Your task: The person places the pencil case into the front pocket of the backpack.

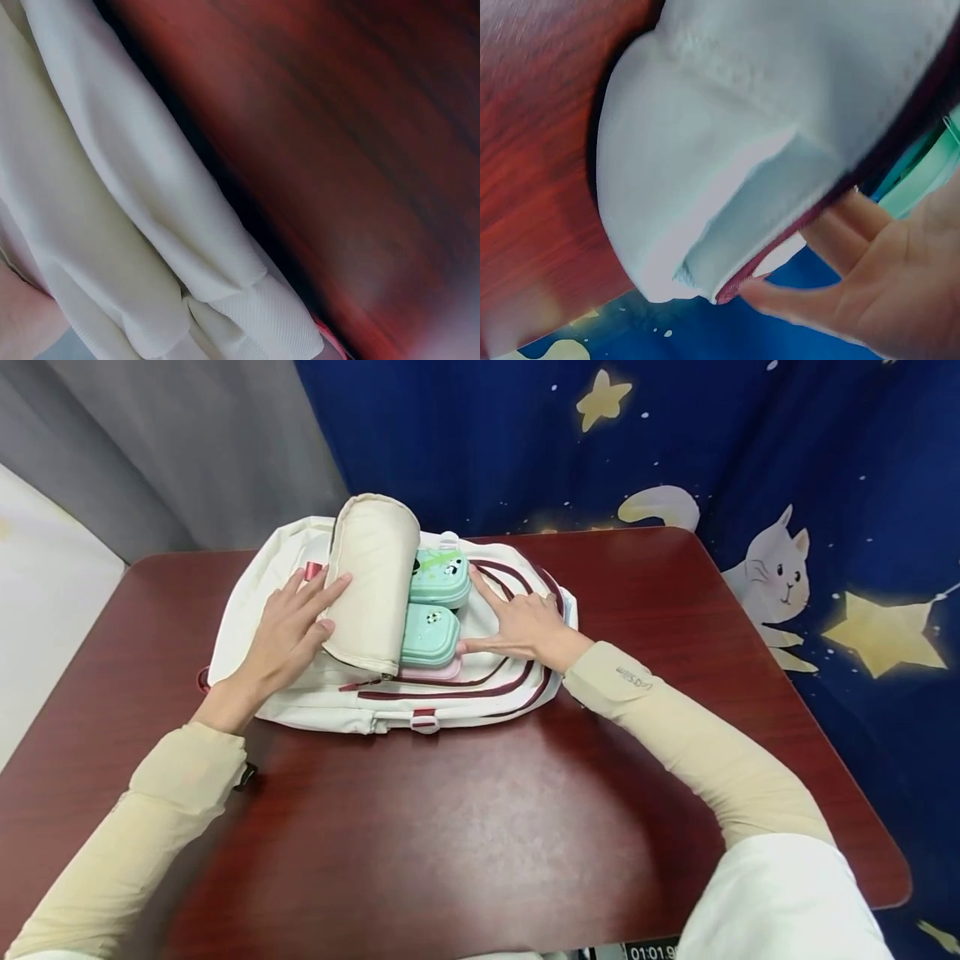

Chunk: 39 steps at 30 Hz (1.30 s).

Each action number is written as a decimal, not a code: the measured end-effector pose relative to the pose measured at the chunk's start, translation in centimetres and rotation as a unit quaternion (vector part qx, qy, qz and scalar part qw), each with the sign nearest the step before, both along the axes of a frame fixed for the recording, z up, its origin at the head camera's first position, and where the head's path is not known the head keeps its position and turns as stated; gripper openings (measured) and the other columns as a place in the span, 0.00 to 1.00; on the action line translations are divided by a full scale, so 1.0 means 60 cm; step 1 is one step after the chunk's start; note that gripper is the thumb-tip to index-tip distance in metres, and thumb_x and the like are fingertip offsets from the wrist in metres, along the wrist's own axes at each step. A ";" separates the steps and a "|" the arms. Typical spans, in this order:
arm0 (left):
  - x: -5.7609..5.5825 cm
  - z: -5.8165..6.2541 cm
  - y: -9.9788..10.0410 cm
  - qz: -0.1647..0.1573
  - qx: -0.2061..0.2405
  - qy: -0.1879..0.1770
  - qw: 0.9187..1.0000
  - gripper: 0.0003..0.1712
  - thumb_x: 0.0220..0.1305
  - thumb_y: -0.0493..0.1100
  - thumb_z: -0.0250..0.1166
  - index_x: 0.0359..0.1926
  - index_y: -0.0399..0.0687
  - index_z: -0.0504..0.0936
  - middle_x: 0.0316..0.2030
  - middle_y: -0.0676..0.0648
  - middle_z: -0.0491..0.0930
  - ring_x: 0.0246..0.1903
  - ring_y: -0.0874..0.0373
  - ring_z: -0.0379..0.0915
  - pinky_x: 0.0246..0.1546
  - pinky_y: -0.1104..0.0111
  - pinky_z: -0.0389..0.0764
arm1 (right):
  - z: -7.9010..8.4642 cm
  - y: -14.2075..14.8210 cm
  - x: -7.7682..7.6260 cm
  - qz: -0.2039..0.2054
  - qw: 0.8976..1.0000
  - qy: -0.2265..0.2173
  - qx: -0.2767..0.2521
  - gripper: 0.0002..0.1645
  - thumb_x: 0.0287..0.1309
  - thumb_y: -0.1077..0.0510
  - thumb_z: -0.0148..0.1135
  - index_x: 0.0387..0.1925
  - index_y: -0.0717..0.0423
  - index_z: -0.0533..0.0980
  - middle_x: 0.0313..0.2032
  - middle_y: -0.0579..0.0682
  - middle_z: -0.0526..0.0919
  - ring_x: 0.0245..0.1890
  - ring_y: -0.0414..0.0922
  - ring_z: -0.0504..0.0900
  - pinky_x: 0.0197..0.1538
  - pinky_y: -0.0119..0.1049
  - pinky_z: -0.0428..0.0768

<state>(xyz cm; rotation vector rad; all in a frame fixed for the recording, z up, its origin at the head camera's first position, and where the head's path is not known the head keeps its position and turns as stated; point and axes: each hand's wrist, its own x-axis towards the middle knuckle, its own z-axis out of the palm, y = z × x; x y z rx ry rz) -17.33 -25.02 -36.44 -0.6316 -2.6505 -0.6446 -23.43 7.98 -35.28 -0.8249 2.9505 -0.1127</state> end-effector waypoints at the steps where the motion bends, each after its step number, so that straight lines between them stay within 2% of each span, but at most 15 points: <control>1: 0.000 0.001 0.000 0.000 -0.004 -0.004 1.000 0.30 0.67 0.56 0.40 0.70 0.62 0.58 0.70 0.46 0.52 0.69 0.43 0.35 0.60 0.39 0.38 | -0.001 -0.001 0.002 -0.005 1.000 0.003 0.000 0.67 0.31 0.09 0.38 0.69 0.28 0.26 0.33 0.62 0.80 0.33 0.58 0.77 0.40 0.52 0.69; 5: 0.001 0.003 0.001 0.002 -0.015 -0.006 1.000 0.30 0.68 0.57 0.39 0.70 0.63 0.57 0.70 0.47 0.51 0.69 0.43 0.35 0.61 0.40 0.36 | -0.004 -0.006 0.007 -0.022 1.000 0.011 -0.002 0.67 0.30 0.09 0.37 0.69 0.28 0.27 0.38 0.62 0.80 0.33 0.61 0.76 0.44 0.57 0.66; 12: 0.000 0.005 0.003 0.005 -0.026 0.008 1.000 0.31 0.68 0.57 0.39 0.70 0.62 0.58 0.70 0.47 0.51 0.69 0.43 0.35 0.62 0.44 0.38 | -0.006 -0.020 0.008 -0.046 0.999 0.024 0.006 0.71 0.26 0.07 0.32 0.70 0.32 0.26 0.35 0.61 0.80 0.32 0.60 0.75 0.49 0.63 0.60; 18: -0.003 0.005 0.006 0.006 -0.034 0.012 0.999 0.30 0.67 0.54 0.40 0.70 0.62 0.57 0.70 0.46 0.52 0.69 0.42 0.36 0.63 0.47 0.40 | -0.004 -0.025 0.010 -0.060 0.998 0.022 0.011 0.73 0.23 0.06 0.30 0.70 0.33 0.25 0.30 0.60 0.78 0.30 0.59 0.74 0.44 0.60 0.64; 23: -0.001 0.002 0.008 0.009 -0.036 0.013 0.999 0.31 0.67 0.55 0.41 0.70 0.62 0.57 0.69 0.44 0.53 0.69 0.42 0.37 0.64 0.48 0.41 | -0.004 -0.024 0.011 -0.061 0.998 0.016 0.013 0.72 0.25 0.07 0.29 0.69 0.34 0.24 0.32 0.60 0.78 0.32 0.60 0.75 0.45 0.60 0.64; 28: 0.001 0.002 0.009 0.007 -0.036 0.011 0.999 0.30 0.68 0.55 0.41 0.71 0.63 0.56 0.70 0.45 0.52 0.69 0.42 0.37 0.64 0.48 0.42 | -0.005 -0.027 0.013 -0.070 0.997 0.018 0.012 0.72 0.24 0.06 0.28 0.69 0.32 0.25 0.30 0.59 0.78 0.30 0.59 0.75 0.43 0.58 0.65; 34: 0.007 0.004 0.004 0.005 -0.036 0.002 0.999 0.31 0.68 0.55 0.41 0.71 0.62 0.56 0.70 0.44 0.51 0.68 0.40 0.37 0.64 0.47 0.41 | -0.001 -0.028 0.012 -0.057 0.998 -0.005 0.020 0.70 0.26 0.07 0.31 0.69 0.32 0.24 0.33 0.60 0.79 0.30 0.58 0.75 0.44 0.53 0.65; 39: 0.007 0.005 0.005 0.002 -0.036 0.003 0.999 0.31 0.68 0.57 0.40 0.71 0.62 0.55 0.70 0.45 0.50 0.69 0.41 0.37 0.64 0.48 0.40 | 0.010 -0.018 0.007 -0.020 0.999 -0.037 0.014 0.70 0.34 0.10 0.37 0.70 0.37 0.25 0.44 0.64 0.79 0.42 0.58 0.77 0.46 0.52 0.66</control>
